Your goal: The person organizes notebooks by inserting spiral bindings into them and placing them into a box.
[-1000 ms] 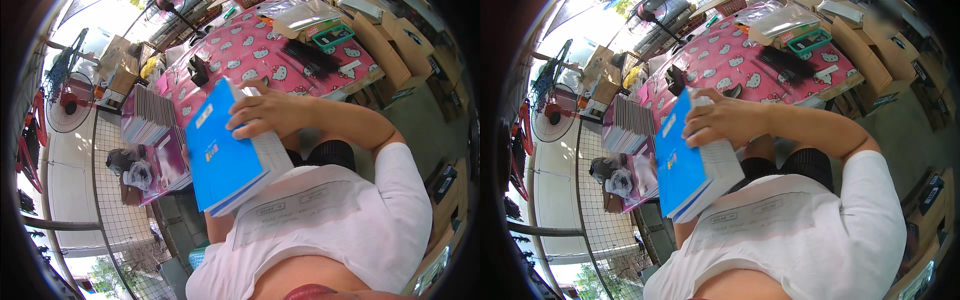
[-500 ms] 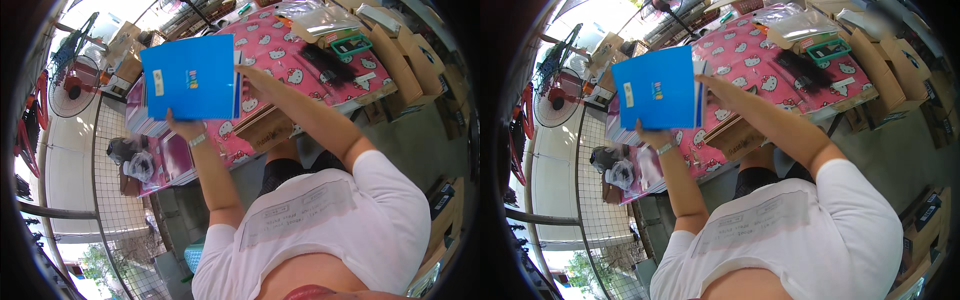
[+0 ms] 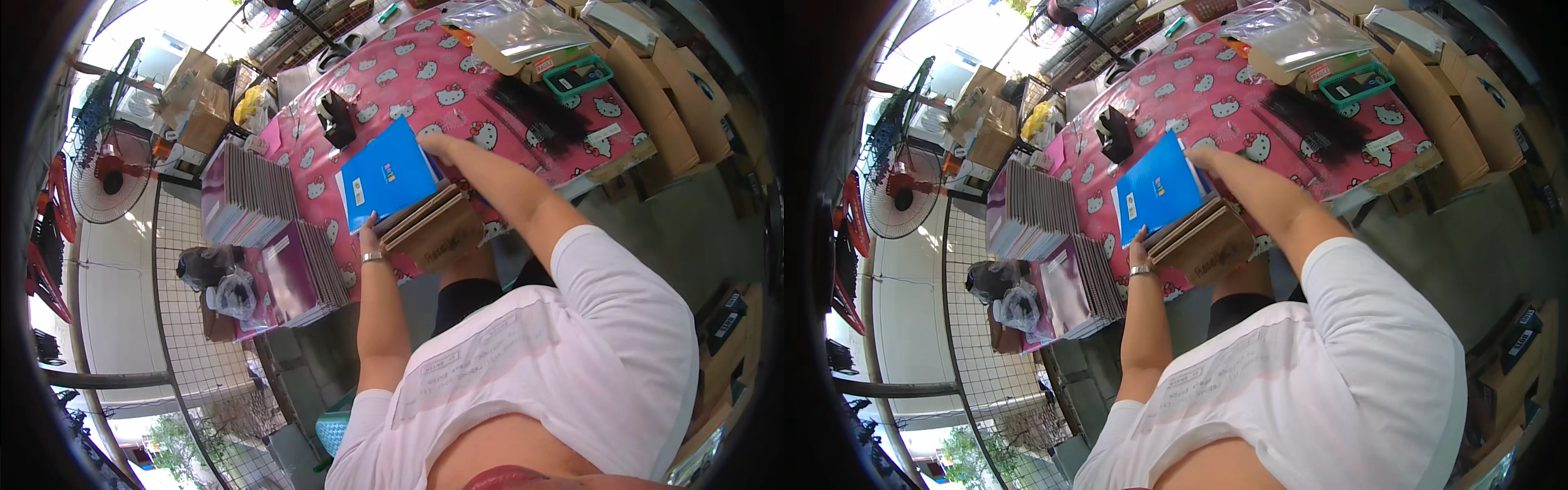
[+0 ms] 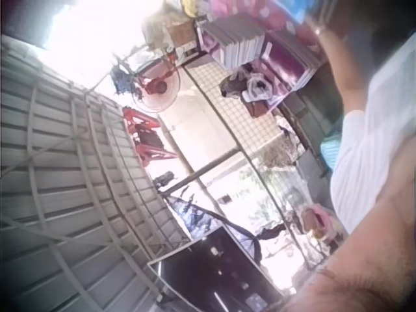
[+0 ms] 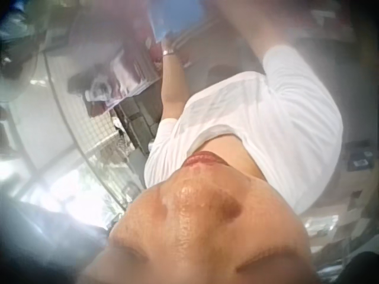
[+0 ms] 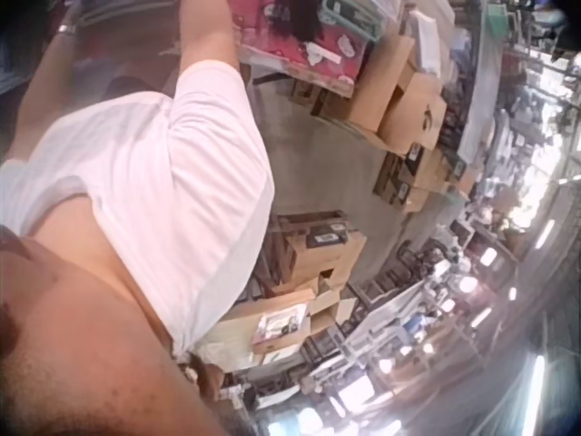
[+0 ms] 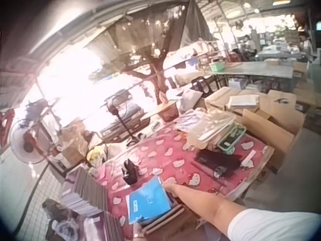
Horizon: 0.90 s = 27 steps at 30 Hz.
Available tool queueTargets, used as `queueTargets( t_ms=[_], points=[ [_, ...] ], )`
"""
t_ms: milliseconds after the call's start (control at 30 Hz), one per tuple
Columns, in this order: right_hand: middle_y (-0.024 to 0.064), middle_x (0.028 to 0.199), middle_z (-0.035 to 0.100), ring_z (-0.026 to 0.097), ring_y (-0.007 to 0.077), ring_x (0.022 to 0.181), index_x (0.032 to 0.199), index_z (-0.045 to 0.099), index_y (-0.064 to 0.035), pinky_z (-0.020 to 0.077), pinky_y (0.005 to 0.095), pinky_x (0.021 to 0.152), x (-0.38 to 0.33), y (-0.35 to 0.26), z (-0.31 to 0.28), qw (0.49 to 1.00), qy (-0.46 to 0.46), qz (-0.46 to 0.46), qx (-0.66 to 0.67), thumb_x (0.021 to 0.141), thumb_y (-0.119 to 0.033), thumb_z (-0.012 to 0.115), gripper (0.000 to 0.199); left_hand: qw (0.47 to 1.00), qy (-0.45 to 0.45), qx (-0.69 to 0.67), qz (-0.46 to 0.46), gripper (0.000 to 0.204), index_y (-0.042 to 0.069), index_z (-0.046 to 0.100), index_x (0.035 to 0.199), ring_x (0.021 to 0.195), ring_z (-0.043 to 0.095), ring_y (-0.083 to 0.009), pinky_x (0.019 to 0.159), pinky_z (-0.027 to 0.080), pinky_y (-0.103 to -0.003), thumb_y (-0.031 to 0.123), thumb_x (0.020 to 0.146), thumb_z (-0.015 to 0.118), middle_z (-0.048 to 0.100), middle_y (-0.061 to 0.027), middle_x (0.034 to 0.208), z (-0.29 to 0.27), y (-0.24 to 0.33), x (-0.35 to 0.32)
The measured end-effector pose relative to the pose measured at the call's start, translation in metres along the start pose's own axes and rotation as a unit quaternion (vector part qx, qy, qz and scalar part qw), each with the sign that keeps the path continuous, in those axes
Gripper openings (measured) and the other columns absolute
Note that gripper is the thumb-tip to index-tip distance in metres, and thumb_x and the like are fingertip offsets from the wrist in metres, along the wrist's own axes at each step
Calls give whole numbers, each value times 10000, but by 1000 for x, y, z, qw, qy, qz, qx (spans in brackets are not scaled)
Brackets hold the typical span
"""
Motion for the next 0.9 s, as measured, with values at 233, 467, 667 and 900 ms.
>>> queueTargets(
  t_ms=[233,467,667,900],
  points=[
    [111,1152,666,657,287,976,1225,623,-103,560,382,774,-23,-4,-60,950,-20,-294,-105,891,-256,614,367,1000,6,13,27,380,-4,558,1158,1059,628,-386,937,502,-502,255,902,665,638,-205,1174,-29,-2,0],
    [160,1016,677,651,375,949,1013,704,-79,528,453,833,-53,56,-150,805,355,-241,-410,871,-305,637,275,932,212,282,89,675,-66,462,1295,1194,554,-391,989,466,-475,351,845,744,578,-249,1278,-2,9,-57],
    [186,1031,661,635,371,998,992,688,-48,509,469,861,-46,59,-136,810,313,-250,-428,854,-324,671,309,357,-22,721,593,590,110,569,1293,1278,493,-318,992,484,-394,229,759,788,542,-125,1365,44,57,-82],
    [176,1030,676,647,368,969,1107,665,-51,515,441,848,-61,41,-138,817,340,-253,-391,828,-254,715,348,320,-206,849,367,417,155,638,1210,1095,623,-281,910,521,-399,305,827,706,651,-72,1183,75,47,-47]
  ],
)
Point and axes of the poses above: each hand's wrist, its own x-axis towards the middle knuckle, its own z-axis out of the palm, y = z × x, the point moved 3 cm from there along x, towards the middle knuckle
